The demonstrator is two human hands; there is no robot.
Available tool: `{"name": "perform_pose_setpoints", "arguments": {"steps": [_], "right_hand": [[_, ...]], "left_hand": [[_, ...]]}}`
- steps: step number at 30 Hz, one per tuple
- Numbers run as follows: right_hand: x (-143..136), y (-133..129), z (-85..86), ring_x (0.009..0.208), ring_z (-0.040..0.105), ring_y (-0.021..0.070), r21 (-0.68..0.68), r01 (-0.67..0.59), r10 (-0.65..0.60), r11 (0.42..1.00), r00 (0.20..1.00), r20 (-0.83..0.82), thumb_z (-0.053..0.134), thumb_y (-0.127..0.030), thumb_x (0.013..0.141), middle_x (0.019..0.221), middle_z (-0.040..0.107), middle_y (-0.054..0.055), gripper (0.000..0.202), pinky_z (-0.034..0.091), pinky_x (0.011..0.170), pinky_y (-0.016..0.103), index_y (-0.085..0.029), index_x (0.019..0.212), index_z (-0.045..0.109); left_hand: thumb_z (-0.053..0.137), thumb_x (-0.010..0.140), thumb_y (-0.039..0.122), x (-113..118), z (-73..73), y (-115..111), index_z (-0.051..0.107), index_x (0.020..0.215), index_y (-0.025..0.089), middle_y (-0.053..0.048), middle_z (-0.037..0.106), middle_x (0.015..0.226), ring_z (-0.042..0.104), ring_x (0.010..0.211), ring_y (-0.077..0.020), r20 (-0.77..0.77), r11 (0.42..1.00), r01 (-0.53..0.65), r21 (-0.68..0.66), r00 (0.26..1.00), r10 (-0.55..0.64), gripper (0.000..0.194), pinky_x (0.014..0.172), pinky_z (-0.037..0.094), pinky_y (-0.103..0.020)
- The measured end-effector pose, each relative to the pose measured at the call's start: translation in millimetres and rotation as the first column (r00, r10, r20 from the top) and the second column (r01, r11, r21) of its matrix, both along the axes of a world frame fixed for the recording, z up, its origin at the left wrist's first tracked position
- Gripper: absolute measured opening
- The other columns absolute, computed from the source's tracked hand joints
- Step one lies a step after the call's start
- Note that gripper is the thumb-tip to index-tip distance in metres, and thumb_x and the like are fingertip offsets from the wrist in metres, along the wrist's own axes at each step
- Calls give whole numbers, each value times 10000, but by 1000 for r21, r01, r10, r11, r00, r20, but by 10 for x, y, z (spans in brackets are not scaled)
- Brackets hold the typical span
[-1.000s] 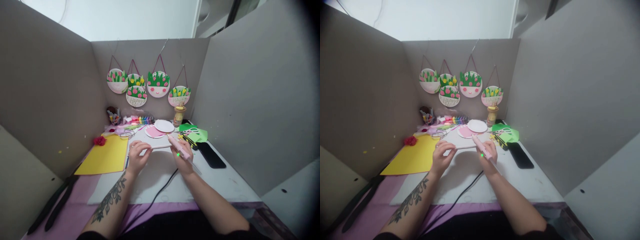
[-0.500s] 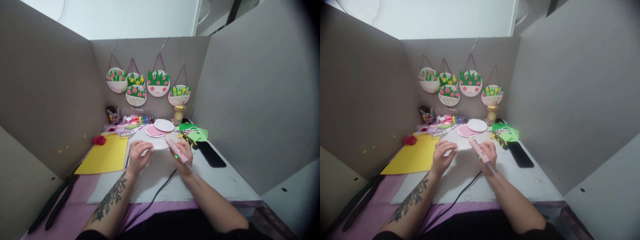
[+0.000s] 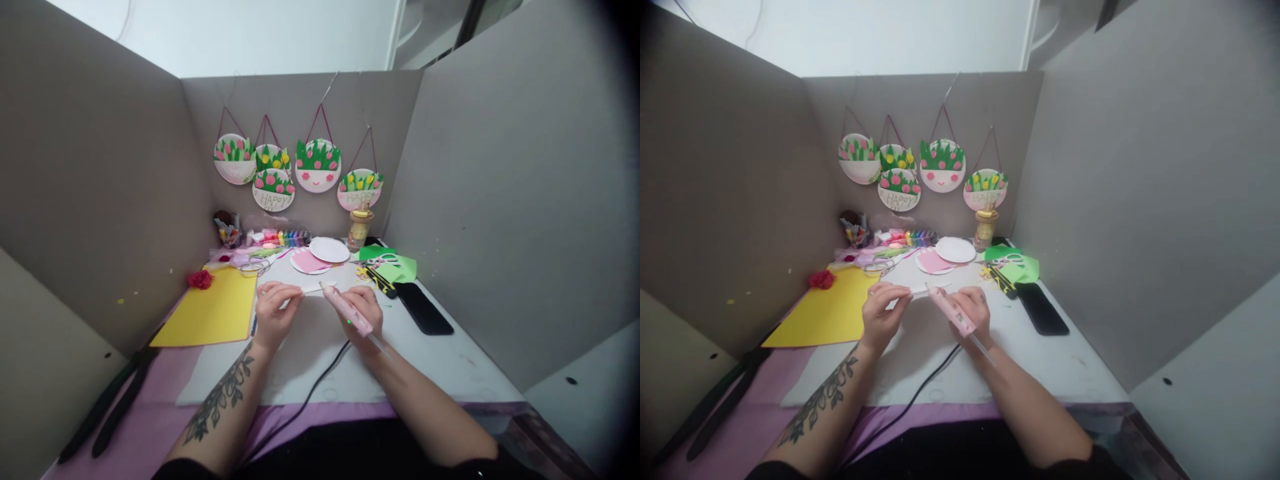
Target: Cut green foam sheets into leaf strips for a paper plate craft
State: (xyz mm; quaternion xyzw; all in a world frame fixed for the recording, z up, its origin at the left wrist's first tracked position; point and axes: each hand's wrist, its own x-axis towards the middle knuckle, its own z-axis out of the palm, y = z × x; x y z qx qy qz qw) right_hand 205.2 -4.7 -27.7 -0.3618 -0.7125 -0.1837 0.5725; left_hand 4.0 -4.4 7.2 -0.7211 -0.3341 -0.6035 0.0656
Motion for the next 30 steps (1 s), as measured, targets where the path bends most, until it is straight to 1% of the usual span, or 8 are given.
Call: {"name": "perform_pose_setpoints", "arguments": {"steps": [5,11,16,21,23,25,28,30], "right_hand": [[-34,-11,-6,729,558,175,21,-21,20,1000,998,53,619,-180,852,708,668,21,110,471,690,328,-225,915,696],[-10,-9,86,888,589,218,-117,-52,26,992,977,-214,585,-245,879,899,669,79,189,501,798,391,-208,1044,672],[7,50,36,807,596,209,-201,-117,62,973,964,-258,594,-260,857,803,653,65,127,505,747,372,-193,872,702],[19,87,26,779,606,202,-240,-34,-56,970,932,-358,609,-249,829,781,641,57,103,507,758,360,-192,784,681],[38,105,29,766,615,198,-261,-27,-85,965,909,-408,619,-252,813,784,642,50,87,510,769,359,-192,785,675],[59,125,26,771,624,201,-262,-13,-109,965,888,-448,626,-257,802,806,651,50,88,509,793,371,-188,827,676],[78,142,19,810,634,218,-247,33,-145,969,881,-450,629,-266,800,844,663,62,121,508,801,383,-182,870,681],[74,137,18,813,633,224,-234,74,-168,969,895,-414,615,-275,816,851,662,71,131,511,781,385,-178,866,687]], "left_hand": [[681,794,202,-8,0,4,677,797,226,-2,728,783,635,741,-146,1,1000,8,10,1000,-8,25,802,420,-338],[670,805,192,16,6,20,659,799,211,-6,711,761,634,733,-144,57,993,115,-31,992,-113,23,791,438,-333],[659,819,204,14,0,59,664,858,211,-15,706,779,633,749,-146,57,986,167,5,984,-167,39,773,475,-318],[694,785,368,-39,-88,101,609,1106,191,-93,680,1029,614,991,-213,110,999,4,44,994,-9,376,858,483,-361],[667,802,384,-67,-126,94,624,1026,187,-79,674,950,619,927,-202,187,995,-68,75,981,53,301,813,492,-345],[569,872,356,-77,-145,69,633,796,190,-28,631,714,604,722,-153,218,997,-35,74,976,18,194,697,487,-289],[453,925,327,-33,-131,24,607,629,188,-11,589,572,560,578,-121,156,993,97,-73,984,-85,361,588,448,-247],[514,889,316,33,-106,10,662,716,186,-25,665,667,584,602,-120,126,966,87,-242,990,-57,263,569,439,-234]]}}
